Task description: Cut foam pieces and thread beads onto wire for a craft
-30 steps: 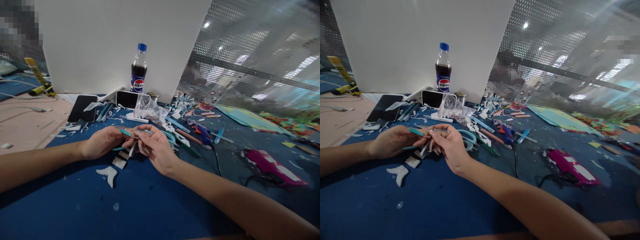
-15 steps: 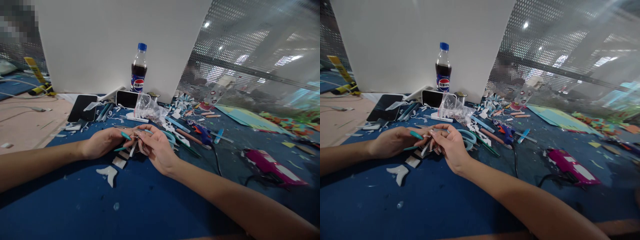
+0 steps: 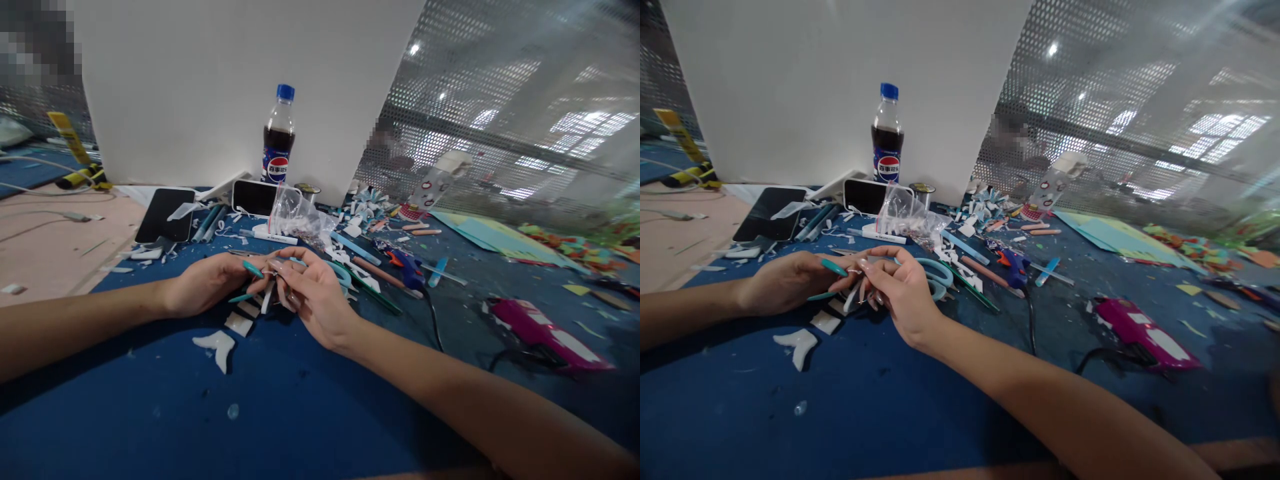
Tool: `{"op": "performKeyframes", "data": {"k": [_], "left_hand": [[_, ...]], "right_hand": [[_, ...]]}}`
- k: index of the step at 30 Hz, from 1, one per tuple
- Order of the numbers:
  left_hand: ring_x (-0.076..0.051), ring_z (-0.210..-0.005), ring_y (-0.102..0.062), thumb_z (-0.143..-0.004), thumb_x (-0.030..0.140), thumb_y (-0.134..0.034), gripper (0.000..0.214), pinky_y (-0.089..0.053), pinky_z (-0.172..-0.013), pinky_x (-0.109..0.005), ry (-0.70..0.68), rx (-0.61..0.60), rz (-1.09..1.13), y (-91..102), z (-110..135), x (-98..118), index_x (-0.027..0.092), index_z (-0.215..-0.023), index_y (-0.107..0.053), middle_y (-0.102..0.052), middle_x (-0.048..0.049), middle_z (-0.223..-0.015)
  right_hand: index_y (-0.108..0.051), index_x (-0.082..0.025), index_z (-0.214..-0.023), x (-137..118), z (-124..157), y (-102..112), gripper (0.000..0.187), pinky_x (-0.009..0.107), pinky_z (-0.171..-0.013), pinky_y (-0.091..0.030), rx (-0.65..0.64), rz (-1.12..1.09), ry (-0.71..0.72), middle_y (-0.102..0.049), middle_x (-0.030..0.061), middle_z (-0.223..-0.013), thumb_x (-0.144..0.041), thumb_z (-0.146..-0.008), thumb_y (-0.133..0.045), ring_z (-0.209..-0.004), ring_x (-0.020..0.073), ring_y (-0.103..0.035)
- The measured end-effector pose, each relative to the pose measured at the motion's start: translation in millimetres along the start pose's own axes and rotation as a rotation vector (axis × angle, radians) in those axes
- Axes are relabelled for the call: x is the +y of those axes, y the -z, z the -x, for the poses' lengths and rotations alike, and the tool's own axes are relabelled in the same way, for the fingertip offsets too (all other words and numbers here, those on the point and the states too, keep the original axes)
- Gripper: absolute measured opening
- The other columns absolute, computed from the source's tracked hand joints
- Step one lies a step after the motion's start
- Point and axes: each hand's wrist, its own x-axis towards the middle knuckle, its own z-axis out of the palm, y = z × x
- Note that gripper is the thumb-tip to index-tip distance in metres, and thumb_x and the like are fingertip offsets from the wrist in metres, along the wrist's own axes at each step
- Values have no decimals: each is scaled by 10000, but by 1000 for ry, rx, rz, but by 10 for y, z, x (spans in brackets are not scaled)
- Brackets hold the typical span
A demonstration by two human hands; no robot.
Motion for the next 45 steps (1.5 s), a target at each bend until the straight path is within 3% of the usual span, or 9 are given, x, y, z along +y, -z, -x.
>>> {"op": "performKeyframes", "data": {"k": [11,25,45], "left_hand": [[-185,-774,-465,-772,154,-322,223,-413,-791,-309,-4,12,65,53,6,-86,154,-613,-479,-524,-83,-780],[-197,-779,-477,-751,182,-340,199,-404,-788,-337,3,11,16,14,6,-34,165,-584,-447,-536,-80,-747],[-166,-763,-474,-748,170,-344,198,-420,-769,-280,29,4,7,-1,-13,-11,170,-562,-411,-515,-55,-747]], "right_hand": [[-455,-181,-952,1,21,0,277,199,-413,-345,-1,15,27,-578,-33,-623,-305,-776,-631,-477,74,-494],[-456,-198,-953,-3,23,-30,257,196,-383,-294,-25,142,91,-507,-73,-538,-294,-784,-624,-411,61,-423],[-450,-201,-944,-4,32,-25,247,188,-370,-304,-72,111,79,-517,-84,-546,-241,-780,-630,-394,50,-433]]}}
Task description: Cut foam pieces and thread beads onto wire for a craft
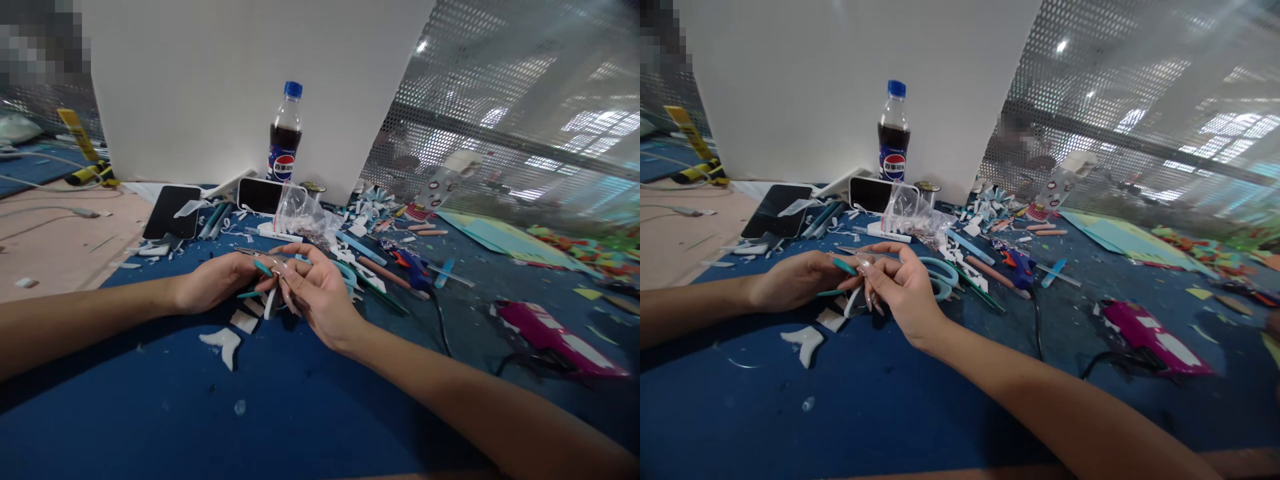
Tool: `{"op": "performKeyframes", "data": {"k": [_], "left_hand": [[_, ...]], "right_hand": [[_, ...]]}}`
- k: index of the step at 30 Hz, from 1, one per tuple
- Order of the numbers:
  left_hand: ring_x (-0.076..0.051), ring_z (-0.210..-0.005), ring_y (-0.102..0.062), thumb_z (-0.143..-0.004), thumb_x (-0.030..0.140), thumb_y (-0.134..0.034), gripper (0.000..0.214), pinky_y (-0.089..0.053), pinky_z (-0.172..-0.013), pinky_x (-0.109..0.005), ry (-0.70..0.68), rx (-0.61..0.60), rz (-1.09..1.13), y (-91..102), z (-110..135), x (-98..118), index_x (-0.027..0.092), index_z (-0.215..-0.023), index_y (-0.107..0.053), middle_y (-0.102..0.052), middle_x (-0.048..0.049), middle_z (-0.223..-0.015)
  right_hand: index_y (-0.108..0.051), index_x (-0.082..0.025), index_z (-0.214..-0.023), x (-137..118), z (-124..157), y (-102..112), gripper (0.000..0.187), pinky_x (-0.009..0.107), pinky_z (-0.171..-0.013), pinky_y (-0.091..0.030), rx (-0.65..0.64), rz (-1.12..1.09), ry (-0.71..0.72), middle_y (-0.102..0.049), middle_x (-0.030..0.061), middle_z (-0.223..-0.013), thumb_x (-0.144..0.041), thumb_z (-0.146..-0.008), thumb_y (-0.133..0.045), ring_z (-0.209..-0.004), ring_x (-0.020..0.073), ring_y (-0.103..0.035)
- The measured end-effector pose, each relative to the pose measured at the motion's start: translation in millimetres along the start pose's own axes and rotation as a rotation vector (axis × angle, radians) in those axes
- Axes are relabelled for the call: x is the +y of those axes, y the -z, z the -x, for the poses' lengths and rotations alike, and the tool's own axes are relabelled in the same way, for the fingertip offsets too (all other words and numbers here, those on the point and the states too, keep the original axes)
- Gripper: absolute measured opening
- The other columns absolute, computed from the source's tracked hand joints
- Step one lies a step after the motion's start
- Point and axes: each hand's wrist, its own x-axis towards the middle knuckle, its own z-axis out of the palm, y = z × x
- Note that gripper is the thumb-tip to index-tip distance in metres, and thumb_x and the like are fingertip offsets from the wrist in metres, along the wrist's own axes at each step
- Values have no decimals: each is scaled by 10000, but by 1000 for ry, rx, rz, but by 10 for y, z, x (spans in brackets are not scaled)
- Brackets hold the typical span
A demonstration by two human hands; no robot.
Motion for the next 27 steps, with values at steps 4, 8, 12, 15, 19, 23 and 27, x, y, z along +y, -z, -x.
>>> {"op": "performKeyframes", "data": {"k": [4,8,12,15,19,23,27], "left_hand": [[-171,-770,-460,-768,187,-339,205,-414,-779,-286,1,-13,-17,13,3,-16,169,-581,-420,-508,-61,-753],[-182,-780,-449,-775,177,-327,212,-396,-815,-310,-23,-5,-69,19,14,-27,173,-577,-403,-488,-66,-750],[-185,-771,-439,-781,160,-305,226,-390,-828,-330,-39,3,-99,23,22,-32,179,-574,-396,-472,-62,-737],[-181,-789,-447,-783,167,-316,212,-383,-848,-329,-25,-14,-104,27,17,-32,179,-592,-406,-497,-60,-767],[-173,-768,-459,-769,165,-304,218,-396,-820,-321,-28,-17,-96,10,4,-15,180,-577,-406,-510,-56,-748],[-172,-759,-458,-758,178,-319,203,-407,-833,-336,-43,-30,-79,-1,0,-12,179,-578,-411,-491,-45,-707],[-175,-809,-465,-777,179,-342,213,-387,-885,-343,-36,-36,-83,15,-2,-31,176,-581,-425,-491,-40,-702]], "right_hand": [[-452,-194,-938,2,-15,3,236,189,-382,-311,6,-17,-10,-528,-78,-533,-246,-787,-625,-395,53,-442],[-465,-187,-899,10,-44,12,204,184,-371,-276,68,-66,-27,-514,-76,-503,-284,-797,-612,-375,44,-398],[-471,-190,-889,11,-49,9,212,183,-374,-276,81,-68,-43,-507,-75,-506,-291,-781,-624,-382,44,-390],[-466,-189,-913,10,-39,2,228,184,-374,-281,63,-38,-40,-508,-78,-512,-291,-781,-621,-380,46,-396],[-457,-190,-923,9,-26,0,224,185,-383,-293,45,-16,-48,-502,-80,-502,-266,-785,-616,-390,55,-419],[-462,-191,-921,11,-19,1,209,188,-389,-302,46,-25,-51,-499,-76,-509,-241,-785,-613,-401,56,-419],[-462,-184,-917,3,-16,-3,210,183,-387,-298,31,-32,-40,-493,-78,-500,-235,-782,-615,-396,51,-411]]}}
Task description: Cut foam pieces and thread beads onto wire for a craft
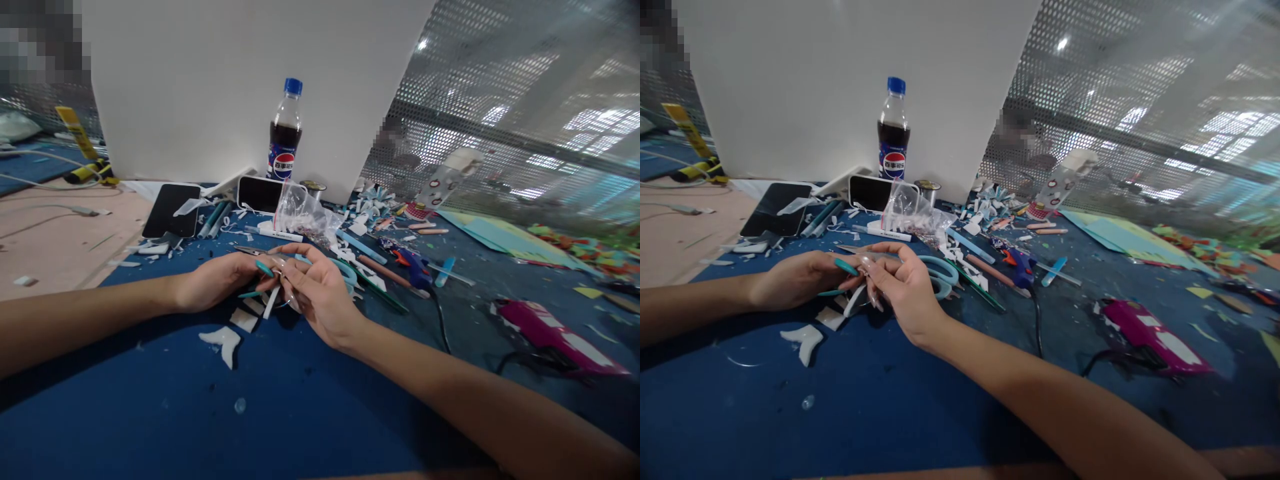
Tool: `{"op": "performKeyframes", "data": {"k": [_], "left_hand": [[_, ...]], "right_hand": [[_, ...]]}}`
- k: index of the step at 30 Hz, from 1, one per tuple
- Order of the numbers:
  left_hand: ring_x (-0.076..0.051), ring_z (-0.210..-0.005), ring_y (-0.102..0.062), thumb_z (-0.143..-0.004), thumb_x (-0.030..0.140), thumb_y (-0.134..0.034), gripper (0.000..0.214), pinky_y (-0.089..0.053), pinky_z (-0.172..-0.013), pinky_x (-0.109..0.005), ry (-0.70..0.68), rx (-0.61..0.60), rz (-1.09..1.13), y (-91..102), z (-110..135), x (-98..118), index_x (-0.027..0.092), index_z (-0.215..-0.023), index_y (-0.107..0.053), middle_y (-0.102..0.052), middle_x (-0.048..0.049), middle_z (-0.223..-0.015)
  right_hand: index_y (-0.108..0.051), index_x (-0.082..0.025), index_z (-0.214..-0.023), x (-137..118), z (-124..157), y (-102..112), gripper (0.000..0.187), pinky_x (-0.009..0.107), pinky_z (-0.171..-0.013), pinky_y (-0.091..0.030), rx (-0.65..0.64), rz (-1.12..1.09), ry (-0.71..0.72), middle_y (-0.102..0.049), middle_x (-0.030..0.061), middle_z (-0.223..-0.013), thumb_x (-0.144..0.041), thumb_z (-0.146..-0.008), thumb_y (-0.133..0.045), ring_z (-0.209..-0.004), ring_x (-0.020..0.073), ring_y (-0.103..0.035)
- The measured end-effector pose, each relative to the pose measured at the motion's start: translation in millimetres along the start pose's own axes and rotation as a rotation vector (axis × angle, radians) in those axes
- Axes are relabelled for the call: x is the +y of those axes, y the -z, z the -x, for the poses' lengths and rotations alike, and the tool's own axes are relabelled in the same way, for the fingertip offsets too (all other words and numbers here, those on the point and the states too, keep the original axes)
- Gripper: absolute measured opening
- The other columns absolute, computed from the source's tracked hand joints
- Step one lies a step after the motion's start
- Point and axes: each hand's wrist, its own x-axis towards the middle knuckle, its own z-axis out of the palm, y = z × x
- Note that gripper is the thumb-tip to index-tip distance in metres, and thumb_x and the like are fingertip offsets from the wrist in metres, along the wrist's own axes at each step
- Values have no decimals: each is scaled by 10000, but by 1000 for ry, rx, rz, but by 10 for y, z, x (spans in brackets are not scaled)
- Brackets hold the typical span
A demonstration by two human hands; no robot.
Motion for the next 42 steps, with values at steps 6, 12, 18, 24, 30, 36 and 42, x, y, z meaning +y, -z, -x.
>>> {"op": "performKeyframes", "data": {"k": [6,12,18,24,30,36,42], "left_hand": [[-182,-869,-464,-778,209,-358,206,-372,-905,-324,5,-10,4,21,4,-16,174,-592,-438,-496,-44,-729],[-177,-813,-466,-776,204,-352,198,-380,-905,-332,11,-5,3,25,13,-25,178,-596,-430,-512,-47,-759],[-179,-833,-458,-774,187,-353,191,-377,-903,-316,-1,18,-20,17,8,-19,180,-597,-423,-508,-47,-765],[-167,-782,-445,-789,146,-314,229,-387,-832,-291,-47,-7,-84,-2,4,22,185,-577,-390,-483,-43,-734],[-172,-825,-454,-797,157,-301,222,-368,-852,-304,-48,-35,-129,-7,2,25,183,-592,-383,-508,-52,-760],[-175,-817,-453,-820,187,-290,239,-367,-848,-312,-3,-20,-121,-8,13,39,181,-609,-404,-511,-56,-779],[-183,-761,-458,-769,198,-339,223,-381,-836,-336,-22,42,28,14,20,-11,172,-575,-447,-491,-55,-709]], "right_hand": [[-458,-189,-922,-9,9,-5,218,190,-392,-301,4,40,10,-487,-78,-500,-263,-786,-612,-398,56,-413],[-459,-188,-912,8,-8,6,185,187,-384,-313,-10,1,7,-507,-76,-509,-271,-811,-589,-384,50,-419],[-466,-180,-887,-1,-14,10,172,186,-381,-332,15,-73,-4,-549,-47,-586,-317,-831,-554,-456,66,-499],[-473,-181,-908,2,5,15,156,184,-388,-321,12,-35,1,-532,-69,-537,-207,-796,-578,-409,53,-452],[-475,-187,-904,-21,12,-5,168,193,-379,-324,19,21,21,-505,-78,-522,-214,-787,-592,-407,62,-452],[-477,-196,-913,-11,18,-3,195,196,-387,-333,30,53,31,-507,-72,-532,-230,-774,-610,-408,66,-453],[-477,-192,-901,-10,11,-4,165,194,-387,-347,34,38,24,-519,-63,-533,-223,-791,-596,-419,68,-463]]}}
